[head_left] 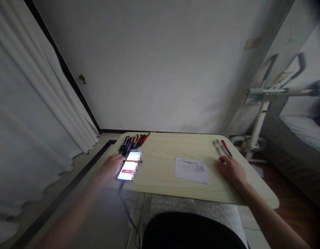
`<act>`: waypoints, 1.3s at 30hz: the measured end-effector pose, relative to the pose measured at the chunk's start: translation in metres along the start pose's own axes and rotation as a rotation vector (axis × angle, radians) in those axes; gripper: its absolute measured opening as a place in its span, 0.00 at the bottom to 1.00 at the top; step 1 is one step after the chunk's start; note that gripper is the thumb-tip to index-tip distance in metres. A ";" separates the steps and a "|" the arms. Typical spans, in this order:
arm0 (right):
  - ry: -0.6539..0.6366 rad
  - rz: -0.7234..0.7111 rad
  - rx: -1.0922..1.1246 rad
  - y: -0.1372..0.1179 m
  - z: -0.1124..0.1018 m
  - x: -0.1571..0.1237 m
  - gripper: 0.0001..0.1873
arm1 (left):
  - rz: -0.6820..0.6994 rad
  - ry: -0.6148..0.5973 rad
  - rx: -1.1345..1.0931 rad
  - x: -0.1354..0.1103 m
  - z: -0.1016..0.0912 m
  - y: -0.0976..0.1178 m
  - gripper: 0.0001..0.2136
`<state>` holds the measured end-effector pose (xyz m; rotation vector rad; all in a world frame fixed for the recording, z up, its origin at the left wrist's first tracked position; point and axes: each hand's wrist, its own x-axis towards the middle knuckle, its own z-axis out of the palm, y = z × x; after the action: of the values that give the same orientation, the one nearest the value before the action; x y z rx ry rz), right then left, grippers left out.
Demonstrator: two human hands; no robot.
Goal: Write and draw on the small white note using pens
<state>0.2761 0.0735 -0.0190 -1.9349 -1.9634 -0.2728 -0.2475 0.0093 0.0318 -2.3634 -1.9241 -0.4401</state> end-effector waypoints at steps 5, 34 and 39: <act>-0.008 -0.003 0.031 0.002 0.001 0.001 0.10 | 0.018 -0.010 0.032 0.002 0.002 -0.001 0.10; 0.093 0.006 0.129 0.001 0.009 0.003 0.14 | -0.138 -0.019 0.241 0.114 0.015 0.048 0.13; 0.083 -0.001 0.148 0.001 0.008 0.003 0.15 | -0.170 -0.127 0.248 0.138 0.033 0.055 0.15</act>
<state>0.2763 0.0797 -0.0250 -1.8002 -1.8765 -0.1988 -0.1636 0.1359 0.0429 -2.1294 -2.1030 -0.0546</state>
